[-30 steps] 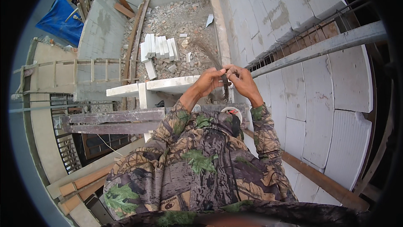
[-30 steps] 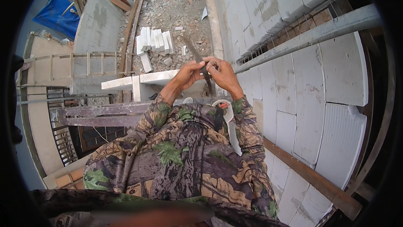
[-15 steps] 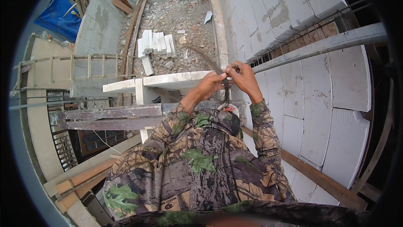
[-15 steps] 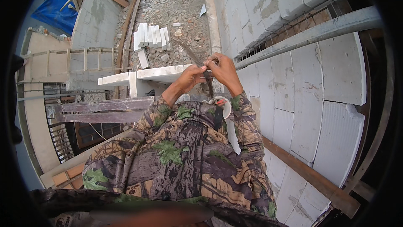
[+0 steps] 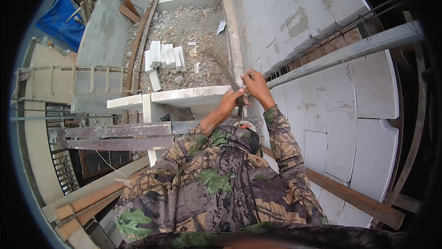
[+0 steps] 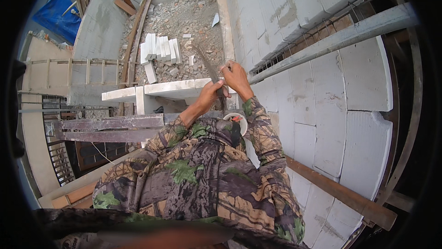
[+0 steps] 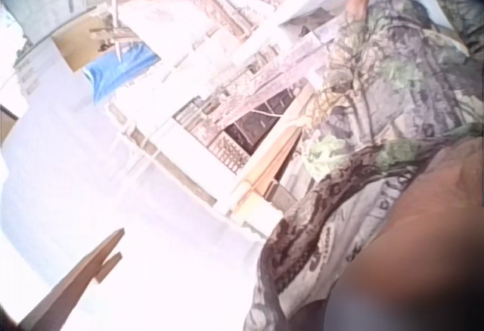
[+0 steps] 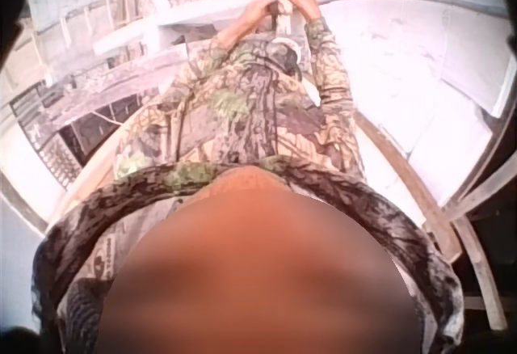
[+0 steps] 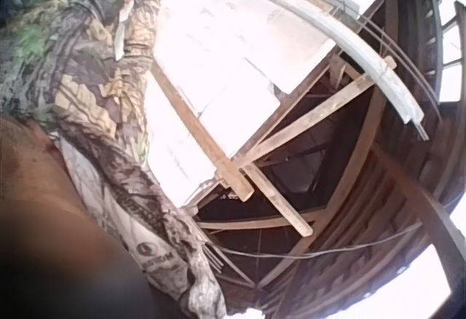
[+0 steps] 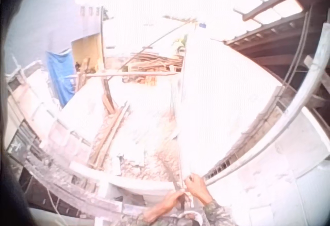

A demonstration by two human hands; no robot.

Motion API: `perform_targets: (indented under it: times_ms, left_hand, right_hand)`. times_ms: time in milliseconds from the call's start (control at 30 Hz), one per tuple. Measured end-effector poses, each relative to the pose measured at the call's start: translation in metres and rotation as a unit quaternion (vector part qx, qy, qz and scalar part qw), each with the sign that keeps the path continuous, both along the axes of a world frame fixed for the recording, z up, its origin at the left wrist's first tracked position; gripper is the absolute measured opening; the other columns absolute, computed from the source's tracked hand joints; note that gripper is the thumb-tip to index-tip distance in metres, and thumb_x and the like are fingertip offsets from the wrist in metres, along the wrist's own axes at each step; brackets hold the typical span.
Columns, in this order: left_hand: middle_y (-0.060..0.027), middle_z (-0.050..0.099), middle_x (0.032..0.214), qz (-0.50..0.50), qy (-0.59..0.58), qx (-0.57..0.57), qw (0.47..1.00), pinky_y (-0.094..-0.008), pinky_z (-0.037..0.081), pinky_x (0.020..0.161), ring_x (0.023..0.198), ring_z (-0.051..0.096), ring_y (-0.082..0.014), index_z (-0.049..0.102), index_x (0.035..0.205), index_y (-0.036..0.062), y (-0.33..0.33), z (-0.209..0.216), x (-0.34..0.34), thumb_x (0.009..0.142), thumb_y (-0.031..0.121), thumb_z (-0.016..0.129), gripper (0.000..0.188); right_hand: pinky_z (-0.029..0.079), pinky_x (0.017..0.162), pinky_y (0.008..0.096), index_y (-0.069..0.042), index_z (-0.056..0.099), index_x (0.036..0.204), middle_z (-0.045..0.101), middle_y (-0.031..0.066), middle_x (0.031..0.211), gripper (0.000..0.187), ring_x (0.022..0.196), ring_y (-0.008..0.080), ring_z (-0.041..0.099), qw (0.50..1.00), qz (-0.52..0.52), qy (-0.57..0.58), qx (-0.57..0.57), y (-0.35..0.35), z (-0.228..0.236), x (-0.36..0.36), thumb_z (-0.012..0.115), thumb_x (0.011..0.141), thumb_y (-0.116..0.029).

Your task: The person positions a metal beam against a ceiling structure and secures it using a hammer and nails. They also handle a bundle of wire and a bucket of tools while working on the scaffolding.

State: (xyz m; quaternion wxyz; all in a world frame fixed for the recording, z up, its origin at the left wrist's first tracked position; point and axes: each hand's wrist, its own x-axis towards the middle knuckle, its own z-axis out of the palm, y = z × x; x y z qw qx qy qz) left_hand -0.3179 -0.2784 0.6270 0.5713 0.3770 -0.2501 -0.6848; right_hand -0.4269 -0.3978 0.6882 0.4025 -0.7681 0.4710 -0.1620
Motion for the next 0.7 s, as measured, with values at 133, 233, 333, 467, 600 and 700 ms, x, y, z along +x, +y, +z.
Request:
perform_targets:
  times_ms: [133, 233, 333, 467, 600, 700]
  left_hand:
    - [-0.0035, 0.061, 0.076, 0.064, -0.015, 0.006, 0.998, -0.0344, 0.055, 0.075, 0.074, 0.067, -0.0196, 0.059, 0.105, 0.0053, -0.008, 0.007, -0.005, 0.106, 0.041, 0.053, 0.036]
    - [-0.0051, 0.066, 0.081, 0.055, -0.007, -0.009, 0.998, -0.035, 0.057, 0.075, 0.078, 0.069, -0.0194, 0.061, 0.104, 0.0047, -0.016, 0.016, -0.001, 0.106, 0.043, 0.053, 0.039]
    - [-0.0083, 0.069, 0.088, 0.021, -0.029, -0.032, 0.999, -0.0367, 0.058, 0.08, 0.082, 0.071, -0.0205, 0.064, 0.104, 0.0016, -0.02, 0.024, -0.002, 0.105, 0.044, 0.055, 0.044]
    - [-0.0101, 0.07, 0.091, -0.021, -0.036, -0.107, 0.993, -0.0367, 0.058, 0.08, 0.086, 0.07, -0.0196, 0.063, 0.104, 0.0011, -0.018, 0.029, -0.018, 0.104, 0.043, 0.058, 0.042]
    - [-0.0098, 0.07, 0.092, -0.057, -0.027, -0.137, 0.989, -0.0348, 0.056, 0.082, 0.088, 0.07, -0.019, 0.058, 0.101, 0.0047, -0.014, 0.028, -0.029, 0.103, 0.031, 0.063, 0.027]
    - [-0.009, 0.071, 0.092, -0.077, -0.054, -0.164, 0.982, -0.0341, 0.055, 0.082, 0.09, 0.07, -0.0188, 0.057, 0.101, 0.0055, -0.022, 0.021, -0.028, 0.102, 0.031, 0.065, 0.027]
  right_hand:
    - [0.047, 0.062, 0.0327, 0.0, 0.059, 0.083, 0.062, 0.0068, 0.072, 0.028, 0.066, 0.0147, 0.059, 0.995, -0.059, -0.085, -0.016, 0.004, 0.002, 0.007, 0.056, 0.098, -0.023]
    - [0.046, 0.058, 0.0292, -0.002, 0.056, 0.084, 0.059, 0.0042, 0.071, 0.026, 0.063, 0.0113, 0.058, 0.978, -0.098, -0.181, -0.007, 0.007, 0.02, 0.02, 0.052, 0.101, -0.021]
    - [0.046, 0.055, 0.0282, -0.004, 0.052, 0.087, 0.055, 0.0022, 0.07, 0.023, 0.059, 0.0097, 0.056, 0.954, -0.116, -0.273, -0.044, -0.002, 0.053, 0.035, 0.048, 0.103, -0.019]
    - [0.039, 0.049, 0.0239, -0.006, 0.048, 0.089, 0.047, -0.002, 0.069, 0.02, 0.054, 0.0049, 0.045, 0.902, -0.129, -0.364, -0.194, -0.04, 0.125, 0.053, 0.047, 0.106, -0.017]
    - [0.031, 0.043, 0.0216, -0.006, 0.048, 0.09, 0.046, -0.0033, 0.071, 0.02, 0.052, 0.0024, 0.036, 0.811, -0.098, -0.433, -0.382, -0.061, 0.236, 0.057, 0.049, 0.107, -0.016]
    - [0.029, 0.042, 0.0214, -0.006, 0.05, 0.089, 0.047, -0.0015, 0.07, 0.019, 0.049, 0.0032, 0.037, 0.732, 0.006, -0.54, -0.416, -0.047, 0.328, 0.027, 0.052, 0.106, -0.015]
